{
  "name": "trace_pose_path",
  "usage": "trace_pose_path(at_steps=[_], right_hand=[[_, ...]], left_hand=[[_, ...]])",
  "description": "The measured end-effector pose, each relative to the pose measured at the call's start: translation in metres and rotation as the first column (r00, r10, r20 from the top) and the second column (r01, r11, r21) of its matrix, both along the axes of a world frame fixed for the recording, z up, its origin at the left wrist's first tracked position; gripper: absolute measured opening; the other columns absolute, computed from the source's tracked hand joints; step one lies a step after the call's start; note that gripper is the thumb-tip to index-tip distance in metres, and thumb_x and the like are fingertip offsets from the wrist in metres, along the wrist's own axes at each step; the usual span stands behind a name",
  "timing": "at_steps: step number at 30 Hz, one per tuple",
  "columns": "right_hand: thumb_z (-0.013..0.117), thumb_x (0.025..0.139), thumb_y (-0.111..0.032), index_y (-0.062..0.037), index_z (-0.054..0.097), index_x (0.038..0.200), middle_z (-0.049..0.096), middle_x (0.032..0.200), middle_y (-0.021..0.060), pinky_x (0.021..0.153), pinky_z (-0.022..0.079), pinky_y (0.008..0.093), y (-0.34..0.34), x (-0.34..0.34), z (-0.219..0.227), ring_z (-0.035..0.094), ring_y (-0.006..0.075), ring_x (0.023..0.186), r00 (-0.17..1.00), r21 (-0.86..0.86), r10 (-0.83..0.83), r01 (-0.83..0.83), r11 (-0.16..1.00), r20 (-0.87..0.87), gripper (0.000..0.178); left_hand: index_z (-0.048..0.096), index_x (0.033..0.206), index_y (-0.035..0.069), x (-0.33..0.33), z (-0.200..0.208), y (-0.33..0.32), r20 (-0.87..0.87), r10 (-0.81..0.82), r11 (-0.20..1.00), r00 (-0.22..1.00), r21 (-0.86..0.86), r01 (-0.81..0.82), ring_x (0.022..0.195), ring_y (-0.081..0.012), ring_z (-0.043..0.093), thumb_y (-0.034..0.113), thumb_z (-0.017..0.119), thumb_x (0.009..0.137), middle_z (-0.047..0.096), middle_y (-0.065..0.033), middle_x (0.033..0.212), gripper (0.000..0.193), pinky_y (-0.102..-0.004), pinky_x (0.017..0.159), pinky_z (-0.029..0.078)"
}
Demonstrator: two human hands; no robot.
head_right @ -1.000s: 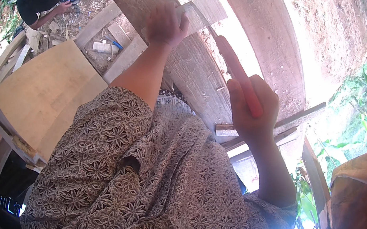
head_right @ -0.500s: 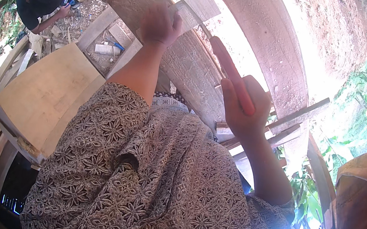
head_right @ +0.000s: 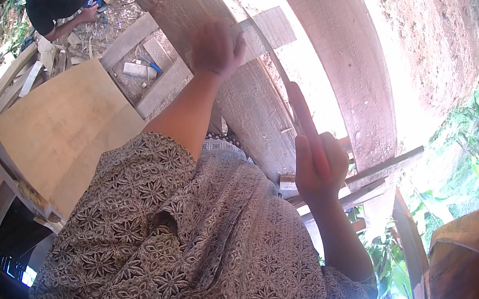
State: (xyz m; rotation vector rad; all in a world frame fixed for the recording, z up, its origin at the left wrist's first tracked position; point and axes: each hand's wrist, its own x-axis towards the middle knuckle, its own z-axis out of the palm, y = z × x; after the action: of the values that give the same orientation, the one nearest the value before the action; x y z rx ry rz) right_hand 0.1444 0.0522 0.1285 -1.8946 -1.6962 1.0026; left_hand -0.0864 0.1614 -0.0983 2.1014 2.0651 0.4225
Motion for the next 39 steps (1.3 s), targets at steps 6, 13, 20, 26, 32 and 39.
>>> trace_pose_path(at_steps=[6, 13, 20, 26, 32, 39], right_hand=[[0.07, 0.096, -0.012, -0.001, 0.057, 0.077, 0.044, 0.066, 0.0066, 0.054, 0.035, 0.036, -0.001, 0.003, -0.003, 0.043, 0.018, 0.056, 0.996, -0.023, -0.067, 0.065, 0.998, -0.063, 0.025], [0.072, 0.099, -0.025, 0.0003, 0.067, 0.096, 0.063, 0.077, 0.0026, 0.065, 0.051, 0.028, 0.055, -0.011, 0.046, 0.062, 0.009, 0.073, 0.806, -0.279, -0.2, 0.045, 0.959, -0.557, 0.025], [0.071, 0.1, -0.02, 0.0012, 0.065, 0.108, 0.067, 0.088, 0.0035, 0.067, 0.054, 0.0257, 0.094, -0.051, 0.058, 0.063, 0.0085, 0.073, 0.802, -0.196, -0.057, -0.076, 0.978, -0.595, 0.023], [0.078, 0.093, -0.024, -0.0032, 0.07, 0.096, 0.067, 0.078, 0.0036, 0.066, 0.052, 0.0318, 0.054, -0.031, 0.042, 0.066, 0.0125, 0.071, 0.897, -0.191, -0.093, 0.01, 0.982, -0.433, 0.022], [0.079, 0.092, -0.018, -0.0042, 0.077, 0.106, 0.07, 0.091, 0.0062, 0.077, 0.052, 0.0328, 0.005, -0.026, 0.017, 0.068, 0.0175, 0.089, 0.951, 0.019, -0.272, 0.278, 0.96, -0.145, 0.02], [0.076, 0.092, -0.012, -0.0027, 0.075, 0.104, 0.071, 0.098, 0.0077, 0.085, 0.051, 0.0335, -0.069, -0.051, -0.002, 0.066, 0.0182, 0.094, 0.858, 0.082, -0.506, 0.512, 0.855, -0.083, 0.015]], left_hand=[[0.053, 0.11, 0.006, 0.001, 0.006, 0.0, 0.029, -0.026, 0.999, 0.999, -0.023, 0.026, 0.106, -0.0366, 0.055, 0.035, 0.06, 0.093, 0.057, -0.0164, 0.106, 0.034, -0.0514, 0.095, 0.043], [0.053, 0.109, 0.007, -0.004, 0.0, 0.001, 0.007, -0.029, 0.993, 1.0, 0.118, 0.028, 0.106, -0.0349, 0.057, 0.034, 0.063, 0.091, 0.058, -0.0144, 0.108, 0.034, -0.0513, 0.092, 0.046], [0.053, 0.108, 0.004, -0.004, 0.008, 0.001, 0.011, -0.043, 0.994, 0.999, 0.105, 0.042, 0.104, -0.0357, 0.058, 0.033, 0.064, 0.09, 0.058, -0.0164, 0.107, 0.035, -0.0505, 0.092, 0.046], [0.054, 0.111, 0.003, -0.007, 0.009, 0.002, 0.081, -0.098, 0.989, 0.992, 0.118, 0.088, 0.107, -0.0377, 0.057, 0.037, 0.07, 0.087, 0.058, -0.0181, 0.109, 0.044, -0.0513, 0.094, 0.045], [0.05, 0.126, 0.003, -0.056, 0.033, 0.003, 0.299, -0.268, 0.933, 0.916, -0.156, 0.324, 0.118, -0.0375, 0.054, 0.04, 0.086, 0.073, 0.056, -0.0186, 0.121, 0.074, -0.0513, 0.1, 0.046], [0.051, 0.125, 0.002, -0.078, 0.033, 0.026, 0.315, -0.353, 0.797, 0.881, -0.391, 0.46, 0.118, -0.0377, 0.056, 0.035, 0.087, 0.073, 0.057, -0.0181, 0.125, 0.072, -0.0502, 0.099, 0.048]])
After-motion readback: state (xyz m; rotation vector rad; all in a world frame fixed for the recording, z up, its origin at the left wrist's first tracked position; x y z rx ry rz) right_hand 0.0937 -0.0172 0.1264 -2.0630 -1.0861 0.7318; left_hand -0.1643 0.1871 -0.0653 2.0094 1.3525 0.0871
